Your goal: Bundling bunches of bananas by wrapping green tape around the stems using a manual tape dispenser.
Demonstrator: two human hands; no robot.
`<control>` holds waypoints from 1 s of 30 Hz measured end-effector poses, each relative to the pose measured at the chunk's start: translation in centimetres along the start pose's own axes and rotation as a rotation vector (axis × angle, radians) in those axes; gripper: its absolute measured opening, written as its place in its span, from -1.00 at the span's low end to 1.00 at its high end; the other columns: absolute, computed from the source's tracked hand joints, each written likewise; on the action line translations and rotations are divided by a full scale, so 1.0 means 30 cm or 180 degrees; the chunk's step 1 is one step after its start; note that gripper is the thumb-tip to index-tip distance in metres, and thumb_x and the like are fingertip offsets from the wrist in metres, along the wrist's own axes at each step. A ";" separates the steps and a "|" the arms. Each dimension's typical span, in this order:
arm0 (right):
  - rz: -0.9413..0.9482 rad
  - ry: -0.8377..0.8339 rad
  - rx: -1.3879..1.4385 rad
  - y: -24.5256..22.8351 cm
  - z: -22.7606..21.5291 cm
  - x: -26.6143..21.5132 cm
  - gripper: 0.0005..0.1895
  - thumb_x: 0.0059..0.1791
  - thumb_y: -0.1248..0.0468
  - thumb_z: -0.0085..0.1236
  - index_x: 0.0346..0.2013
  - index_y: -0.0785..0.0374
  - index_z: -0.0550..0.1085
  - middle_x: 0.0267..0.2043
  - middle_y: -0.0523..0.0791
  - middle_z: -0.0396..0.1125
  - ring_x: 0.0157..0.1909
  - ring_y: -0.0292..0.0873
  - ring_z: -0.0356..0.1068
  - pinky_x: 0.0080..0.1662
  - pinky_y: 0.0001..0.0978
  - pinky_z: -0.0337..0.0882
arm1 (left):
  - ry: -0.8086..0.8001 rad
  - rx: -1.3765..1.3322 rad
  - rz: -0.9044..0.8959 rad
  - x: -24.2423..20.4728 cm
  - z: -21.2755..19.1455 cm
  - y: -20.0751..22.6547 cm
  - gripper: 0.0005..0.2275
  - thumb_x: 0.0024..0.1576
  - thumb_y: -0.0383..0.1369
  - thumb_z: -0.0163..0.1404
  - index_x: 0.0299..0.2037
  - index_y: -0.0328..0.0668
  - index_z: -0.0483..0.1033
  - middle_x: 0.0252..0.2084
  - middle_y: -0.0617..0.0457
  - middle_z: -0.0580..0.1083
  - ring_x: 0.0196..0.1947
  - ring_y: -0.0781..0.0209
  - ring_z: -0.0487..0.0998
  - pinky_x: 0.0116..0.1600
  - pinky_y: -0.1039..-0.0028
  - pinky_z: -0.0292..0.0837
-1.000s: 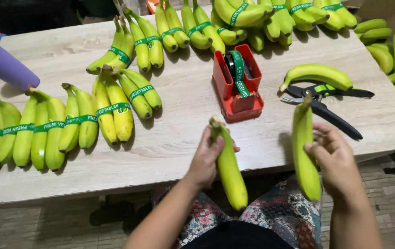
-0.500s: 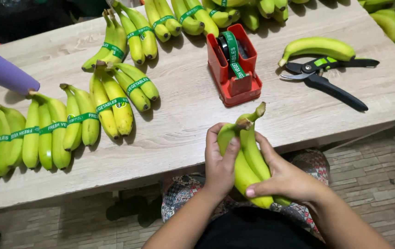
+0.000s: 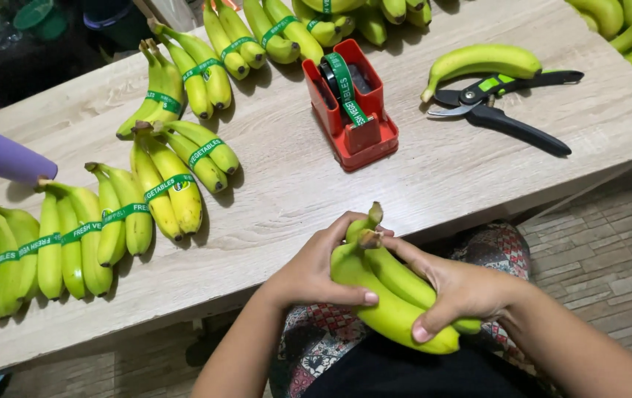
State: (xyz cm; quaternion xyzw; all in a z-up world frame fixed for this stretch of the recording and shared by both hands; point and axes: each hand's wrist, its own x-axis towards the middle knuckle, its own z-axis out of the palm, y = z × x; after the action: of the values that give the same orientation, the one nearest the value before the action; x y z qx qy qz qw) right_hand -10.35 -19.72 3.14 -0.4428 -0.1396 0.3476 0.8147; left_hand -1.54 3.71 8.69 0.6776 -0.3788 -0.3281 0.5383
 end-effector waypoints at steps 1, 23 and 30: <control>-0.0009 -0.0001 -0.0004 -0.005 -0.028 -0.001 0.34 -0.23 0.25 0.65 0.53 0.05 -0.20 0.60 -0.16 -0.33 0.46 -0.12 0.11 0.32 -0.26 0.24 | -0.0004 0.0009 0.0003 0.010 0.012 -0.053 -0.34 -0.09 -0.09 0.24 0.20 -0.07 0.25 0.13 0.02 0.44 0.09 0.13 0.52 0.11 0.35 0.51; -0.1642 0.2423 -0.3998 -0.100 -0.225 0.035 -0.40 -0.28 0.39 0.48 0.05 0.25 0.52 0.29 0.13 0.04 0.17 0.18 0.38 0.18 0.01 0.41 | 0.1348 0.0545 0.0460 0.098 -0.091 -0.259 -0.14 -0.21 -0.24 0.44 0.20 -0.19 0.05 0.23 -0.21 0.41 0.27 -0.32 0.40 0.35 -0.14 0.28; -0.2614 0.3132 -0.4796 0.018 -0.187 0.053 -0.52 -0.13 0.39 0.39 0.08 0.35 0.54 0.06 0.07 0.18 0.04 0.12 0.45 0.00 -0.21 0.57 | 0.1263 0.0570 0.0635 0.095 -0.080 -0.259 -0.28 -0.20 -0.27 0.44 0.05 -0.12 0.14 0.21 -0.19 0.40 0.24 -0.29 0.44 0.26 -0.11 0.39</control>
State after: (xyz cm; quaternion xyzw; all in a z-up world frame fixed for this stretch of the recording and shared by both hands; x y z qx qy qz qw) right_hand -6.45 -21.93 -0.62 -0.8578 -0.1129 -0.3644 0.3444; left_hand 3.17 3.44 1.48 0.7331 -0.3582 -0.0988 0.5697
